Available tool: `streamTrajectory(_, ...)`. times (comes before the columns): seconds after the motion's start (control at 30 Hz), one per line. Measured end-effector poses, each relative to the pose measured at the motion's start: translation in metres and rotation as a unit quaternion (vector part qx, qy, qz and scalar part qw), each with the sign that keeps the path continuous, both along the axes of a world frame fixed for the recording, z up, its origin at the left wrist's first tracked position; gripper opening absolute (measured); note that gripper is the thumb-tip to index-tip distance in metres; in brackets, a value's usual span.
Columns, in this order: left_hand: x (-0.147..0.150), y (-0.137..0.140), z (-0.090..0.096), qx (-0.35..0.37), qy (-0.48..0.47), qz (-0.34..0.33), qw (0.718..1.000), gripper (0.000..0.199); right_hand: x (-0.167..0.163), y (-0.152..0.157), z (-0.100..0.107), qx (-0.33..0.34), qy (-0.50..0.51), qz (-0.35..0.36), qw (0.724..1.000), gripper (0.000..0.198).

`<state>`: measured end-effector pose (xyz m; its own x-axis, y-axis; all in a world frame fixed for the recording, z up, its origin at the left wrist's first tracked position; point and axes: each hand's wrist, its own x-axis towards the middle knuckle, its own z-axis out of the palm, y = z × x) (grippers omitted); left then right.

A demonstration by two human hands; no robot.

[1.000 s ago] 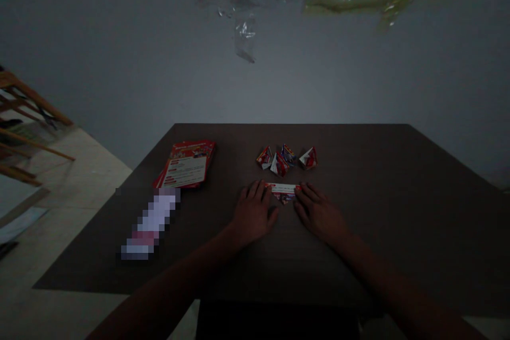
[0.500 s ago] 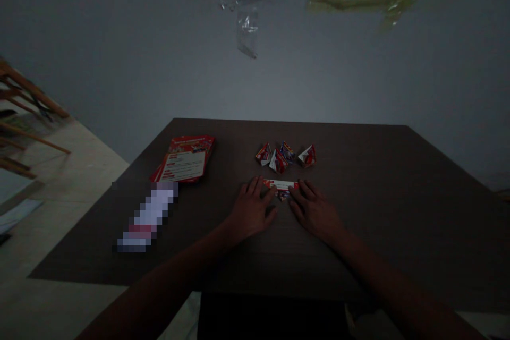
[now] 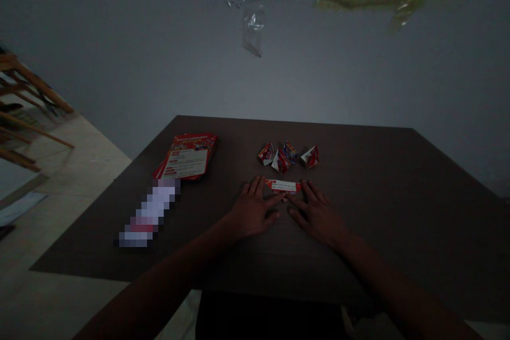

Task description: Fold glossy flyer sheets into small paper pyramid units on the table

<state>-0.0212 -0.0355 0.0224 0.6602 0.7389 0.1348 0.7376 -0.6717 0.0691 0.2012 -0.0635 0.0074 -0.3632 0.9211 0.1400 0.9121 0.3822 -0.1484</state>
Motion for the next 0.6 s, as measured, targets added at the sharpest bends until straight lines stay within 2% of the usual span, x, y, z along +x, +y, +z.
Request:
streamTrajectory(0.17, 0.0036, -0.0019, -0.0040, 0.012, -0.008, 0.026, 1.000, 0.065, -0.0024, -0.0003, 0.0002, 0.004, 0.001, -0.008, 1.000, 0.046)
streamTrajectory(0.3, 0.0031, -0.0014, -0.0064, 0.016, -0.008, 0.041, 0.999, 0.070, -0.0040, 0.0005, -0.0028, 0.007, 0.003, -0.028, 1.000, 0.061)
streamTrajectory(0.4, 0.0026, -0.0004, -0.0068, 0.018, -0.010, 0.036, 0.999, 0.070, -0.0036, 0.0021, -0.0064, 0.011, 0.004, -0.042, 0.999, 0.071)
streamTrajectory(0.6, 0.0057, 0.0022, -0.0087, 0.007, -0.014, 0.012, 1.000, 0.071, -0.0010, 0.0059, -0.0094, 0.011, 0.013, -0.034, 0.999, 0.069)
